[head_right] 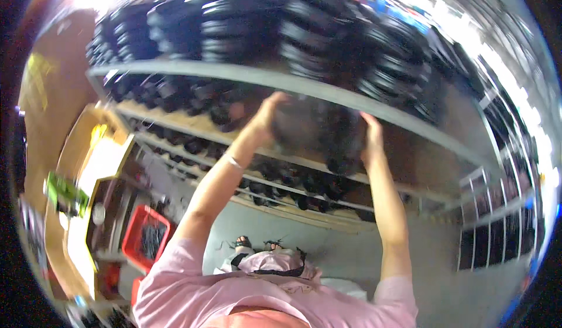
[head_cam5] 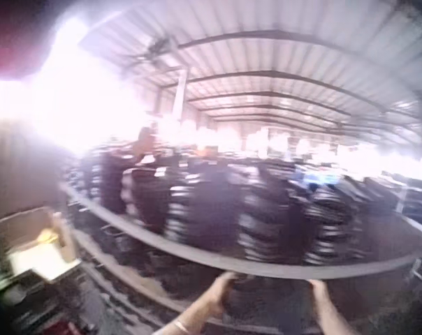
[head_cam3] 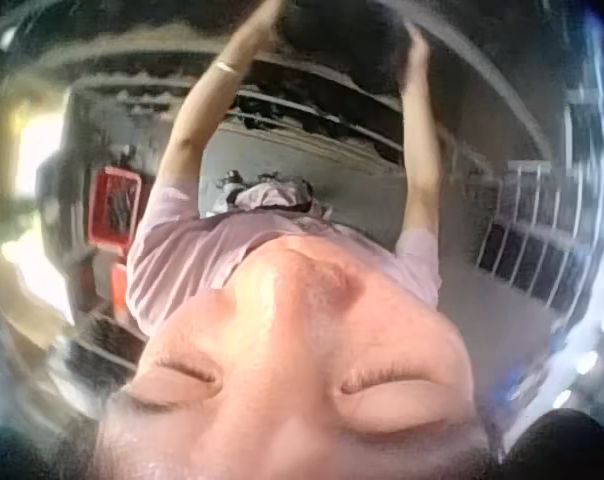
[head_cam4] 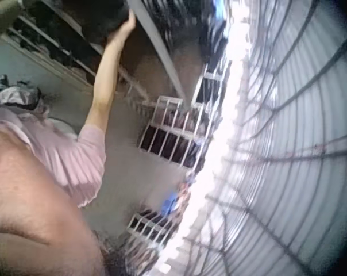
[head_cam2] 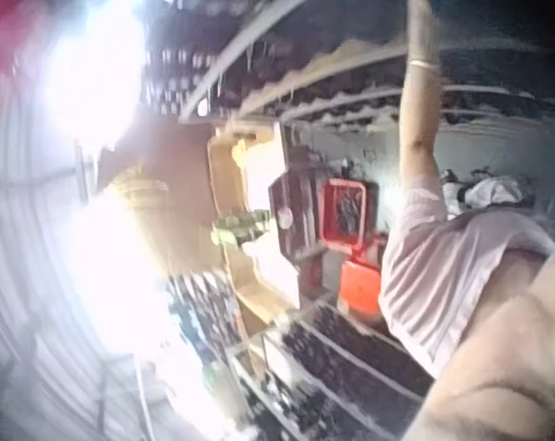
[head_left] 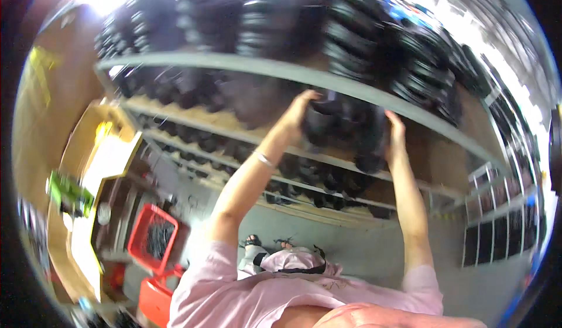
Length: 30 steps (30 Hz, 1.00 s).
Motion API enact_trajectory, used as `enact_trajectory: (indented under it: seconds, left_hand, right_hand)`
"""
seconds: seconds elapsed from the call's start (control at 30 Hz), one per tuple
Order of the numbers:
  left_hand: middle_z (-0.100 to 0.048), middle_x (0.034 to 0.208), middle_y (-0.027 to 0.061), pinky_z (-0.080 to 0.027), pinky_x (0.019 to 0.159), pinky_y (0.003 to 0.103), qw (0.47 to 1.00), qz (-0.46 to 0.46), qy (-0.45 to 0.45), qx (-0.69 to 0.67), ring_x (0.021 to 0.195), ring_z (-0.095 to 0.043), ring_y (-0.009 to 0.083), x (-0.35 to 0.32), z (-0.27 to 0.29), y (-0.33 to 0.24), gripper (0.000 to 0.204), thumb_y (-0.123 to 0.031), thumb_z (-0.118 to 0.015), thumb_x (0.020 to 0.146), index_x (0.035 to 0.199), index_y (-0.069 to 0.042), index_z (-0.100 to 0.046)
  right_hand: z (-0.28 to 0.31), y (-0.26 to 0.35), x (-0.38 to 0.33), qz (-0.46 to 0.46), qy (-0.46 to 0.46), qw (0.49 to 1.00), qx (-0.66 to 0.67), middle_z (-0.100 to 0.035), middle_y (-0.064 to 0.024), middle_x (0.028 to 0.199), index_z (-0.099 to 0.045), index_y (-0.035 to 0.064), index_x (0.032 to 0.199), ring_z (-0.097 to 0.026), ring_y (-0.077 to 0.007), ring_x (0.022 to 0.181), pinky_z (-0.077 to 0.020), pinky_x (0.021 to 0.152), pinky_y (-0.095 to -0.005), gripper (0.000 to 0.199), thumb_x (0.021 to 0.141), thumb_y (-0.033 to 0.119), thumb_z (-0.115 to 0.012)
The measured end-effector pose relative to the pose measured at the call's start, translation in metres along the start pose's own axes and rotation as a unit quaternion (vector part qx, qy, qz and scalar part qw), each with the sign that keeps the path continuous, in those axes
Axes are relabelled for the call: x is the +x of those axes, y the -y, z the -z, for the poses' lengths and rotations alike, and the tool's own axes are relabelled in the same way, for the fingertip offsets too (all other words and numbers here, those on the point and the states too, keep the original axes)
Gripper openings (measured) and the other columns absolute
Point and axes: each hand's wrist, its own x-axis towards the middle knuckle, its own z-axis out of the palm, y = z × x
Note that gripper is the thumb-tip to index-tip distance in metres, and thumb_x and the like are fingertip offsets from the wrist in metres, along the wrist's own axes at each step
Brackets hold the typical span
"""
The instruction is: The person uses a green grinding machine to trim the edges of black slipper soles. They pick up individual slippers from a nearby pile, press the sole against the machine's grinding wheel, and then place the finished slippers onto a metal shelf. The process is repeated for multiple units.
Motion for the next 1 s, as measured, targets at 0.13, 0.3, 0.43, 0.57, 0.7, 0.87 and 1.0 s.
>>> enact_trajectory:
  seconds: [0.13,0.3,0.43,0.57,0.7,0.87,1.0]
  left_hand:
    - [-0.064,0.095,0.0152,-0.051,0.08,0.042,0.996,-0.075,0.02,0.046,0.083,-0.062,0.0282,0.005,0.023,0.02,0.043,-0.033,-0.059,0.074,0.104,-0.002,-0.059]
    - [-0.055,0.118,0.017,-0.05,0.089,0.044,0.991,-0.107,-0.029,0.077,0.1,-0.059,0.0287,-0.016,0.021,0.042,0.069,-0.026,-0.064,0.068,0.13,-0.004,-0.042]
    - [-0.039,0.139,0.0225,-0.039,0.104,0.042,0.981,-0.13,0.041,0.135,0.126,-0.042,0.0318,-0.095,0.018,0.045,0.098,-0.025,-0.066,0.065,0.147,0.001,-0.019]
    - [-0.033,0.143,0.0257,-0.033,0.109,0.043,0.906,-0.223,-0.014,0.36,0.132,-0.037,0.0406,-0.166,0.064,0.059,0.11,-0.035,-0.07,0.06,0.151,-0.004,-0.016]
    - [-0.039,0.133,0.0239,-0.035,0.106,0.043,0.845,-0.251,-0.084,0.465,0.127,-0.041,0.0404,-0.31,0.091,0.039,0.107,-0.035,-0.071,0.062,0.15,-0.005,-0.017]
    - [-0.038,0.134,0.0256,-0.037,0.104,0.045,0.769,-0.369,-0.232,0.468,0.125,-0.042,0.0446,-0.475,0.192,0.05,0.109,-0.038,-0.071,0.059,0.149,-0.003,-0.018]
    - [-0.034,0.143,0.0233,-0.025,0.112,0.04,0.778,-0.342,-0.378,0.367,0.136,-0.032,0.0357,-0.581,0.284,0.096,0.112,-0.038,-0.072,0.058,0.148,0.0,-0.018]
  right_hand:
    - [-0.048,0.023,-0.057,0.024,0.097,0.989,0.108,-0.054,-0.0107,0.132,-0.049,0.0048,0.135,-0.05,-0.0262,0.122,-0.0393,0.101,-0.0397,0.064,0.088,0.047,-0.055]
    - [0.0,0.001,-0.062,0.034,0.119,0.982,0.141,-0.05,-0.0123,0.136,-0.045,0.0043,0.137,-0.05,-0.0286,0.122,-0.0385,0.102,-0.0423,0.069,0.091,0.056,-0.049]
    - [-0.014,-0.033,-0.143,0.05,0.119,0.953,0.275,-0.046,-0.0152,0.14,-0.038,0.0047,0.142,-0.047,-0.0327,0.124,-0.0345,0.106,-0.0471,0.078,0.09,0.063,-0.046]
    - [-0.058,-0.091,-0.218,0.235,0.106,0.939,0.229,-0.038,-0.0179,0.146,-0.032,0.0047,0.145,-0.041,-0.0363,0.13,-0.0303,0.11,-0.0494,0.083,0.09,0.065,-0.041]
    - [-0.131,-0.148,-0.29,0.146,0.246,0.902,0.324,-0.02,-0.0154,0.154,-0.018,0.0061,0.15,-0.028,-0.035,0.138,-0.0242,0.115,-0.0514,0.083,0.091,0.061,-0.042]
    - [-0.233,-0.236,-0.331,-0.115,0.452,0.753,0.464,-0.024,-0.0141,0.151,-0.019,0.0044,0.148,-0.035,-0.0334,0.134,-0.0295,0.112,-0.0501,0.079,0.092,0.049,-0.053]
    - [-0.328,-0.304,-0.365,-0.222,0.544,0.699,0.407,-0.037,-0.0164,0.144,-0.028,0.0017,0.144,-0.043,-0.0327,0.128,-0.037,0.107,-0.0468,0.081,0.087,0.049,-0.061]
